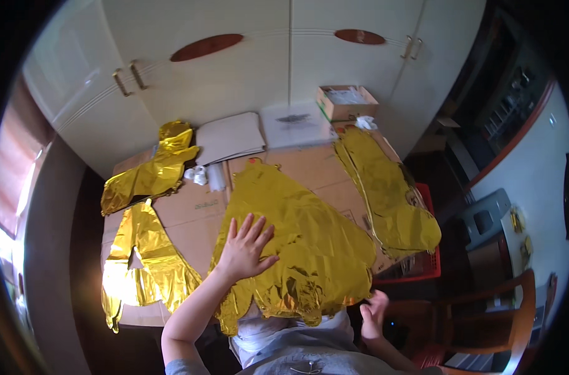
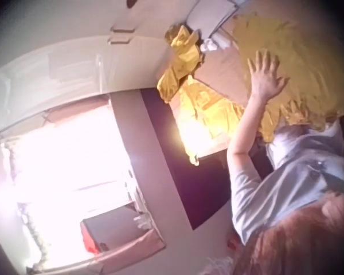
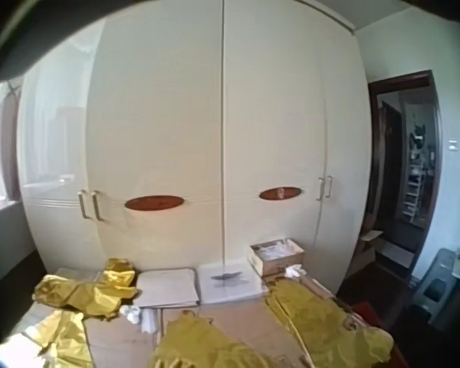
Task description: Fold gold foil letter balloons and insert them into paper envelopes.
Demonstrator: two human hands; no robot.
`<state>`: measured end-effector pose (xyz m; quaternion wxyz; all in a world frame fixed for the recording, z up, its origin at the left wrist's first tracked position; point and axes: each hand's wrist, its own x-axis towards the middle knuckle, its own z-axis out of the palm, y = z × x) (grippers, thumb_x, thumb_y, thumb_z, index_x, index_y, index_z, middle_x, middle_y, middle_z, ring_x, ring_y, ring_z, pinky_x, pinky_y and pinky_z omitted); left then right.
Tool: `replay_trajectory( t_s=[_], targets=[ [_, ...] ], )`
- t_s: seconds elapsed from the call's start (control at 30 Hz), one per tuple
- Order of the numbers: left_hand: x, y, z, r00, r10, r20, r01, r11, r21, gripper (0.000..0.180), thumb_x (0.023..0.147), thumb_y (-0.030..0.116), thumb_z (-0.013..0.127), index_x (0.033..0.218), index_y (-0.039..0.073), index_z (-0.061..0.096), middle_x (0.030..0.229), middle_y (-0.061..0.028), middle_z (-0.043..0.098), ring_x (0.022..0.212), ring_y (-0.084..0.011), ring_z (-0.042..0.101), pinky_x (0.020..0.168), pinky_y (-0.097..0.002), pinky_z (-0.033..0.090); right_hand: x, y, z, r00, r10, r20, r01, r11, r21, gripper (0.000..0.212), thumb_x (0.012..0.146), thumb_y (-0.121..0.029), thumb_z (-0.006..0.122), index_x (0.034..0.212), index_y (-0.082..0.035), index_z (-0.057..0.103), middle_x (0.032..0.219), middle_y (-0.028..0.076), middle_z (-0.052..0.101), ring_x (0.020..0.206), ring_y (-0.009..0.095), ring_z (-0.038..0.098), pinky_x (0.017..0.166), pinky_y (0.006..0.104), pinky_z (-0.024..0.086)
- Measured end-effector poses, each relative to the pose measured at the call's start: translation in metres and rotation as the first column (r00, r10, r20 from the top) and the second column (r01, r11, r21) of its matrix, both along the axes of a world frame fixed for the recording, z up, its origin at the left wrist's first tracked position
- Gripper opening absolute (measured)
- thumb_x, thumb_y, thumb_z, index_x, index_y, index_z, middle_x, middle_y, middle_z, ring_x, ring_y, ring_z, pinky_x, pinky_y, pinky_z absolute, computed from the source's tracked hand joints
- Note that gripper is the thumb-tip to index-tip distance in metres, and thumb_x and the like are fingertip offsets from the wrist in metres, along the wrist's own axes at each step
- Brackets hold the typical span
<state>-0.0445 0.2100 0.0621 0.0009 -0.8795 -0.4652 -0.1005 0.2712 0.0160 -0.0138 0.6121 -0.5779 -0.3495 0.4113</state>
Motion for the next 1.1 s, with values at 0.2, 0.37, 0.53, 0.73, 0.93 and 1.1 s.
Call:
replay_trajectory(
  t_s=[0.2, 0.37, 0.53, 0.73, 0.93, 1.1],
  targets=[
    [0.001, 0.000, 0.001, 1.000, 0.012, 0.007, -0.012, 1.000, -0.028, 0.073, 0.082, 0.056, 0.056, 0.136, 0.008, 0.046, 0.145, -0.0192, 0.038, 0.136, -0.0415, 0.030, 0.110, -0.0613, 0.019, -0.012, 0.018, 0.034, 0.867, 0.208, -0.452, -0.362, 0.887, -0.286, 0.027, 0.094, -0.021, 0.060, 0.113, -0.003, 0.058, 0.099, 0.005, 0.066, 0.085, 0.012, 0.062, 0.067, 0.0269, 0.051],
    [0.002, 0.001, 0.000, 1.000, 0.006, 0.007, -0.006, 1.000, -0.028, 0.072, 0.083, 0.057, 0.054, 0.137, 0.010, 0.045, 0.146, -0.0179, 0.036, 0.137, -0.0408, 0.029, 0.110, -0.0616, 0.018, -0.012, 0.028, 0.046, 0.949, 0.294, 0.113, -0.289, 0.956, -0.057, 0.010, 0.088, -0.007, 0.064, 0.096, 0.000, 0.064, 0.079, -0.001, 0.065, 0.066, 0.004, 0.056, 0.057, 0.0209, 0.044],
    [0.002, 0.000, 0.004, 0.999, -0.015, -0.035, 0.014, 0.999, -0.028, 0.067, 0.086, 0.059, 0.049, 0.140, 0.018, 0.045, 0.148, -0.0146, 0.036, 0.139, -0.0388, 0.028, 0.110, -0.0622, 0.018, -0.002, 0.032, 0.042, 0.941, 0.297, 0.159, -0.277, 0.951, -0.139, 0.003, 0.086, -0.004, 0.064, 0.085, 0.000, 0.064, 0.072, -0.003, 0.062, 0.060, 0.004, 0.054, 0.057, 0.0219, 0.044],
    [0.002, 0.003, -0.001, 0.995, -0.073, -0.061, 0.072, 0.997, -0.022, 0.070, 0.087, 0.062, 0.046, 0.143, 0.020, 0.041, 0.149, -0.0136, 0.035, 0.139, -0.0396, 0.026, 0.112, -0.0593, 0.018, 0.003, 0.033, 0.031, 0.998, 0.058, -0.002, -0.058, 0.997, 0.041, 0.030, 0.085, 0.001, 0.063, 0.112, -0.002, 0.049, 0.105, 0.006, 0.054, 0.084, 0.007, 0.054, 0.063, 0.0186, 0.043],
    [-0.005, -0.002, 0.000, 0.995, -0.047, -0.088, 0.046, 0.999, -0.013, 0.070, 0.088, 0.064, 0.042, 0.144, 0.023, 0.039, 0.149, -0.0135, 0.035, 0.139, -0.0394, 0.027, 0.112, -0.0575, 0.018, 0.021, 0.122, 0.097, 0.567, 0.219, 0.794, -0.462, 0.883, 0.087, 0.031, 0.080, -0.014, 0.070, 0.107, -0.004, 0.058, 0.102, 0.011, 0.058, 0.087, 0.022, 0.058, 0.075, 0.0336, 0.047],
    [-0.001, 0.002, -0.001, 0.994, -0.064, -0.086, 0.064, 0.998, -0.002, 0.072, 0.088, 0.066, 0.041, 0.145, 0.023, 0.038, 0.150, -0.0139, 0.034, 0.140, -0.0399, 0.025, 0.112, -0.0576, 0.017, -0.012, 0.225, 0.073, 0.241, 0.216, 0.946, -0.540, 0.840, -0.054, 0.038, 0.082, -0.030, 0.070, 0.107, -0.005, 0.058, 0.104, 0.013, 0.060, 0.099, 0.029, 0.059, 0.087, 0.0406, 0.047]
  ],
)
